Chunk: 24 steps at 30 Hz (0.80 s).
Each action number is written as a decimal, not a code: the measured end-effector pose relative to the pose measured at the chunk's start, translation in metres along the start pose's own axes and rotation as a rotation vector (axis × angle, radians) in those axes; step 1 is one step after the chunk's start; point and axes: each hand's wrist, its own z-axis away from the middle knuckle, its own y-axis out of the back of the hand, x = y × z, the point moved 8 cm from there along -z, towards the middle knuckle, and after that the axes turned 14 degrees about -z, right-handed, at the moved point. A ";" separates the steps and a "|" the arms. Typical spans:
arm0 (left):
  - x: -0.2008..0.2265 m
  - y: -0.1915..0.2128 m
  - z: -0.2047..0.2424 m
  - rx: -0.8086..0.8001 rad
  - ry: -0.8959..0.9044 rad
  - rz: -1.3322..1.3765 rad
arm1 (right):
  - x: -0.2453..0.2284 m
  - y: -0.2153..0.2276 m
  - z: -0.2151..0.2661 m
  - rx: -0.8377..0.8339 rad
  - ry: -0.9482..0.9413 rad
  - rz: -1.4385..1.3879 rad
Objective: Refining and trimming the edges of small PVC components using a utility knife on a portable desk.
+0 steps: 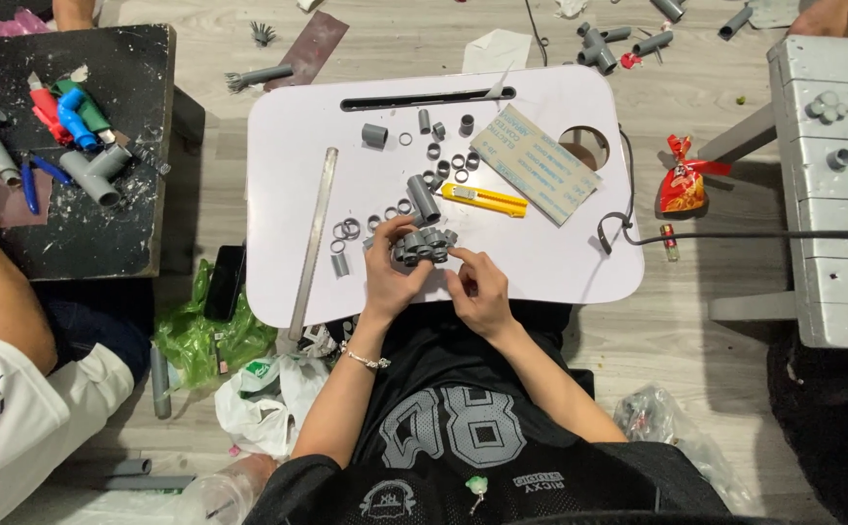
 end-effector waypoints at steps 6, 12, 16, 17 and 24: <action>0.001 -0.002 0.000 -0.017 -0.019 0.007 | -0.010 -0.008 -0.001 -0.092 0.135 -0.007; -0.006 0.000 0.003 0.015 -0.030 0.022 | -0.021 -0.011 -0.011 -0.133 0.125 0.027; -0.005 0.002 0.003 0.034 -0.033 0.035 | -0.002 -0.007 -0.005 -0.078 0.042 0.045; -0.004 0.002 0.003 0.034 -0.040 0.043 | -0.006 -0.004 -0.007 -0.042 0.036 0.061; 0.002 0.003 0.000 0.042 -0.060 0.066 | -0.058 -0.008 -0.033 -0.058 0.042 0.004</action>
